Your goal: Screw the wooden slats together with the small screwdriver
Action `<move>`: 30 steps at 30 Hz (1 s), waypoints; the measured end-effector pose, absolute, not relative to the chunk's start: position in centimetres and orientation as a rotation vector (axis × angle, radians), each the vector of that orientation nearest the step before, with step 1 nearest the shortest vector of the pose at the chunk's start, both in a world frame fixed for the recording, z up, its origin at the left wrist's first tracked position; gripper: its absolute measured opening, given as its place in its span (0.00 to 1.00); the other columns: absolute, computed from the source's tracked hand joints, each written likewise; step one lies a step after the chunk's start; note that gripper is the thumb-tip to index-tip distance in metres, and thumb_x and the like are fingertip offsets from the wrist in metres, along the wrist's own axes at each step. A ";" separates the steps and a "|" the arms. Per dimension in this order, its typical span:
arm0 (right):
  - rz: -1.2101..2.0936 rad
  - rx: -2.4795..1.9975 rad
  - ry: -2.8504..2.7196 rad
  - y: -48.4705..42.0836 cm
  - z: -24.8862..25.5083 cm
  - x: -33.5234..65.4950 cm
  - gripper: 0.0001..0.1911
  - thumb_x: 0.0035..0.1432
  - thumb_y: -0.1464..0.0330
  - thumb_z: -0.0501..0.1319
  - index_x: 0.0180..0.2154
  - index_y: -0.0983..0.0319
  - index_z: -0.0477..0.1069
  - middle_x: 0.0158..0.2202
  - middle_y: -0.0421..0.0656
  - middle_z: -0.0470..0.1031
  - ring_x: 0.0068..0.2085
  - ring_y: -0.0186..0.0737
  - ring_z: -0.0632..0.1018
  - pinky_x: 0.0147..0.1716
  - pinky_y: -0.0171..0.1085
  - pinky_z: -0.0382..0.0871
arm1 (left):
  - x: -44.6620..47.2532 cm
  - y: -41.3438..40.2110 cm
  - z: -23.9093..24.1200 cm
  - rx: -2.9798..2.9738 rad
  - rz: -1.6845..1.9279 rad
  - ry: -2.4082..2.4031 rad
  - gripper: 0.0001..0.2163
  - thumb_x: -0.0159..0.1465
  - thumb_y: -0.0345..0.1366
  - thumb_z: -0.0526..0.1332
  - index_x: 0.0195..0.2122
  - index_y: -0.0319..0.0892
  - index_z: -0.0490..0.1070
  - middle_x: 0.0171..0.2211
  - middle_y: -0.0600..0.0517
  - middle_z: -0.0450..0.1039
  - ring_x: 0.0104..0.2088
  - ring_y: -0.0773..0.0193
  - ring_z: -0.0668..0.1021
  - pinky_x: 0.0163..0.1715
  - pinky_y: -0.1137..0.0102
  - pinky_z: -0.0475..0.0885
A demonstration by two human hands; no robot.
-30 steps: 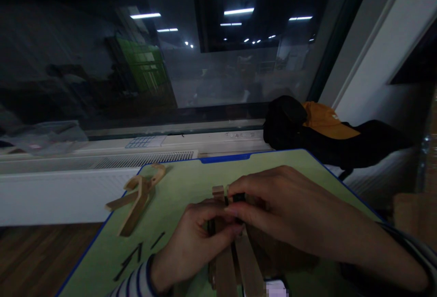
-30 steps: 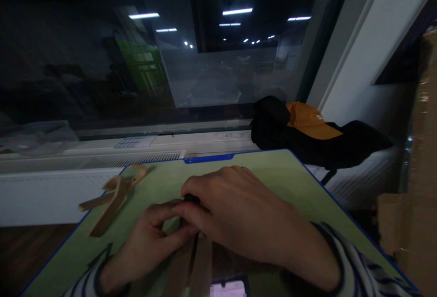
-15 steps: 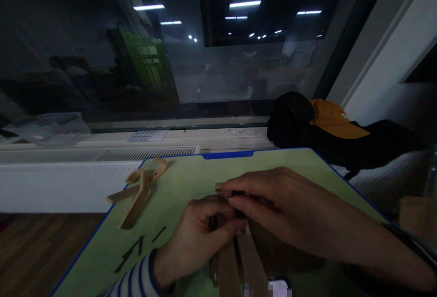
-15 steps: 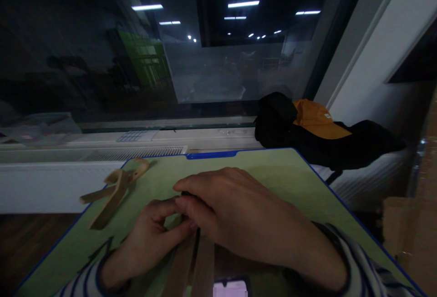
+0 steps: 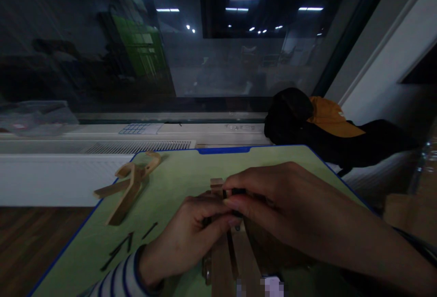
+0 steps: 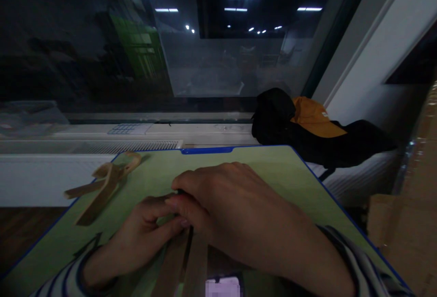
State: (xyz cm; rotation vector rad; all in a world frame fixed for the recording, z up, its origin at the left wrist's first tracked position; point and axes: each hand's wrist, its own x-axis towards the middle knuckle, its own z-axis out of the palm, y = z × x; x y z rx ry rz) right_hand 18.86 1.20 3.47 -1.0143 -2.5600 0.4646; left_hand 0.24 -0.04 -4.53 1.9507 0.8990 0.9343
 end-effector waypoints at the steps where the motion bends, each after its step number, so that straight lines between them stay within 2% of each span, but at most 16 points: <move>1: 0.454 -1.022 -2.561 1.2 3.5 18.8 0.08 0.63 0.63 0.54 0.39 0.53 0.71 0.33 0.32 0.76 0.29 0.30 0.74 0.26 0.34 0.59 | 0.2 0.0 -4.5 1.946 0.928 0.899 0.07 0.63 0.30 0.59 0.32 0.43 0.77 0.29 0.56 0.78 0.29 0.69 0.77 0.32 0.77 0.70; 5: 0.446 -1.033 -2.562 1.0 3.7 18.8 0.07 0.63 0.63 0.55 0.37 0.55 0.70 0.31 0.33 0.75 0.29 0.31 0.73 0.26 0.34 0.57 | 0.4 -0.1 -4.4 1.951 0.935 0.925 0.08 0.63 0.28 0.59 0.32 0.44 0.77 0.29 0.57 0.78 0.29 0.69 0.77 0.31 0.77 0.70; 9: 0.477 -1.037 -2.568 0.9 3.8 18.9 0.09 0.63 0.63 0.54 0.35 0.56 0.71 0.28 0.33 0.74 0.28 0.32 0.72 0.26 0.35 0.56 | 0.7 -0.3 -4.5 1.971 1.045 1.019 0.06 0.58 0.28 0.62 0.34 0.44 0.77 0.29 0.56 0.79 0.29 0.67 0.78 0.31 0.76 0.71; 14: 0.491 -1.010 -2.532 1.0 3.5 18.9 0.11 0.63 0.62 0.54 0.45 0.54 0.71 0.36 0.37 0.77 0.34 0.35 0.76 0.33 0.36 0.63 | 1.1 -0.3 -4.5 1.977 1.113 1.122 0.03 0.55 0.28 0.65 0.29 0.42 0.76 0.27 0.56 0.79 0.28 0.67 0.79 0.29 0.76 0.71; 16: 0.527 -1.000 -2.533 1.1 3.4 18.9 0.14 0.63 0.62 0.53 0.49 0.54 0.69 0.42 0.38 0.77 0.40 0.37 0.76 0.39 0.37 0.64 | 1.1 -0.3 -4.4 1.978 1.115 1.103 0.03 0.56 0.27 0.64 0.28 0.41 0.76 0.26 0.56 0.79 0.27 0.68 0.79 0.29 0.77 0.71; 19: 0.559 -0.948 -2.524 1.2 3.1 18.9 0.15 0.64 0.64 0.52 0.52 0.54 0.67 0.49 0.34 0.74 0.49 0.33 0.73 0.48 0.34 0.62 | 1.0 -0.3 -4.1 1.981 1.113 1.089 0.04 0.56 0.27 0.63 0.26 0.40 0.75 0.23 0.56 0.78 0.24 0.69 0.77 0.26 0.78 0.70; 21: 0.560 -0.904 -2.523 1.2 3.1 18.8 0.13 0.64 0.65 0.52 0.49 0.53 0.69 0.49 0.32 0.74 0.48 0.30 0.74 0.47 0.32 0.63 | 1.0 -0.3 -4.1 1.973 1.103 1.074 0.04 0.56 0.27 0.63 0.26 0.40 0.75 0.23 0.57 0.78 0.23 0.70 0.77 0.26 0.78 0.70; 24: 0.531 -0.889 -2.517 1.2 3.1 18.8 0.09 0.64 0.66 0.53 0.39 0.55 0.71 0.46 0.33 0.76 0.43 0.32 0.76 0.43 0.33 0.66 | 0.9 -0.2 -4.1 1.930 1.075 1.025 0.05 0.57 0.26 0.63 0.29 0.42 0.77 0.26 0.57 0.79 0.26 0.69 0.78 0.29 0.78 0.71; 27: 0.516 -0.900 -2.515 1.2 3.3 18.7 0.09 0.63 0.67 0.54 0.33 0.58 0.71 0.46 0.36 0.76 0.43 0.35 0.76 0.42 0.35 0.66 | 0.8 -0.1 -4.2 1.873 1.034 0.990 0.06 0.58 0.27 0.63 0.31 0.44 0.78 0.28 0.57 0.79 0.28 0.69 0.78 0.30 0.78 0.72; 30: 0.506 -0.924 -2.534 1.3 3.3 18.8 0.10 0.63 0.67 0.54 0.31 0.58 0.70 0.44 0.37 0.77 0.41 0.36 0.77 0.41 0.36 0.66 | 0.7 0.0 -4.2 1.846 0.990 0.967 0.07 0.59 0.28 0.62 0.33 0.45 0.79 0.28 0.57 0.79 0.28 0.68 0.78 0.30 0.77 0.72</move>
